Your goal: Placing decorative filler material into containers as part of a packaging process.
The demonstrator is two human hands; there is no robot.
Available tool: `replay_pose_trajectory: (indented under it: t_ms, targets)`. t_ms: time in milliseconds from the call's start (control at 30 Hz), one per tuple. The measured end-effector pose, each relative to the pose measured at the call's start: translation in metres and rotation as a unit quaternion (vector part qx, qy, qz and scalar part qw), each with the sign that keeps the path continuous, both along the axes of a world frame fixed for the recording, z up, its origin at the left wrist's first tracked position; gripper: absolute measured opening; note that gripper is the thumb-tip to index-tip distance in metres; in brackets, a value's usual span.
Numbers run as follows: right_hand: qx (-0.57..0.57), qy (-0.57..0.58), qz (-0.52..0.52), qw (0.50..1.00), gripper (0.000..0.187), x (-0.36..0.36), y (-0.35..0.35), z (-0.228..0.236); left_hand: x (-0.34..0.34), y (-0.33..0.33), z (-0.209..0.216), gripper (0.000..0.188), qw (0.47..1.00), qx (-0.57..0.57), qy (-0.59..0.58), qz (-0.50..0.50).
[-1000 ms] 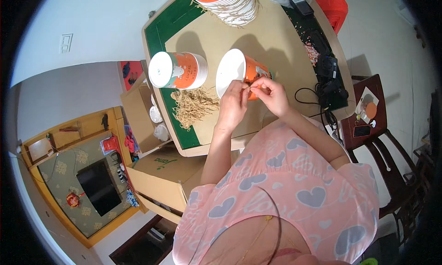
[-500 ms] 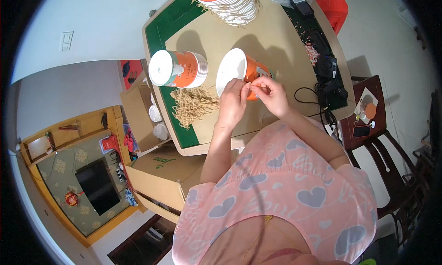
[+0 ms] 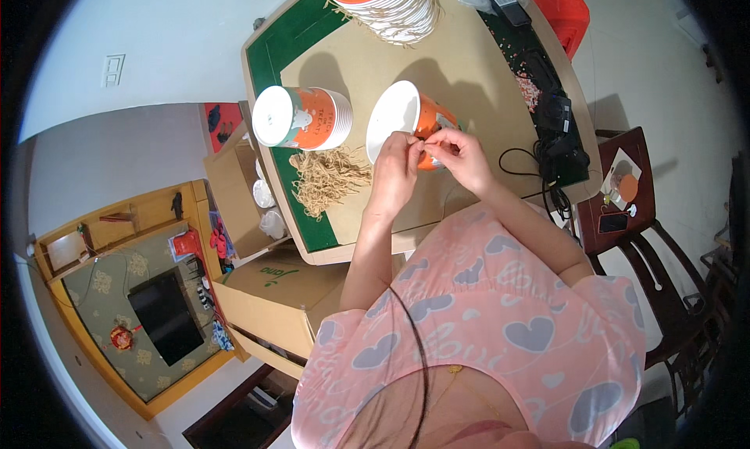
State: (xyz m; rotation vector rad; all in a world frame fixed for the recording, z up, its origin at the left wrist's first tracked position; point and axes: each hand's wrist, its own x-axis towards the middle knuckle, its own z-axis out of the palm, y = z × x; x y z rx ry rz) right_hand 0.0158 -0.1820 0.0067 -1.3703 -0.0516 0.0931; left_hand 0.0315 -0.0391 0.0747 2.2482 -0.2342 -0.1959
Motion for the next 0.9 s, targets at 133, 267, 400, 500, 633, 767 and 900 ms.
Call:
replay_pose_trajectory:
  t_ms: [133,267,400,500,633,767,900]
  targets:
    - [0.019,0.019,0.001,1.0,0.005,0.001,0.0,-0.003,0.002,0.006,-0.006,0.01,0.999,0.012,-0.029,-0.034]
    - [0.053,0.017,-0.035,0.998,0.001,0.002,0.005,-0.002,0.003,0.008,-0.008,0.006,0.999,0.003,-0.037,-0.04]
    - [0.037,0.015,-0.037,0.999,0.001,0.001,0.003,-0.001,0.003,0.008,-0.01,0.009,0.998,-0.023,-0.042,-0.035]
    - [0.027,0.004,-0.06,0.998,0.002,0.002,0.003,-0.005,0.003,0.004,0.003,0.011,0.999,-0.008,-0.023,-0.029]
    - [0.004,-0.003,-0.037,0.999,0.003,0.0,0.0,0.005,0.006,0.003,0.006,0.013,0.998,0.044,-0.024,-0.034]
    - [-0.02,-0.023,-0.037,0.999,0.002,0.0,0.003,0.005,0.004,0.0,0.0,0.013,1.0,0.004,-0.015,-0.021]
    - [-0.005,-0.021,-0.049,0.999,0.006,0.001,0.004,0.001,0.004,-0.002,0.004,0.01,1.0,-0.001,-0.007,-0.025]
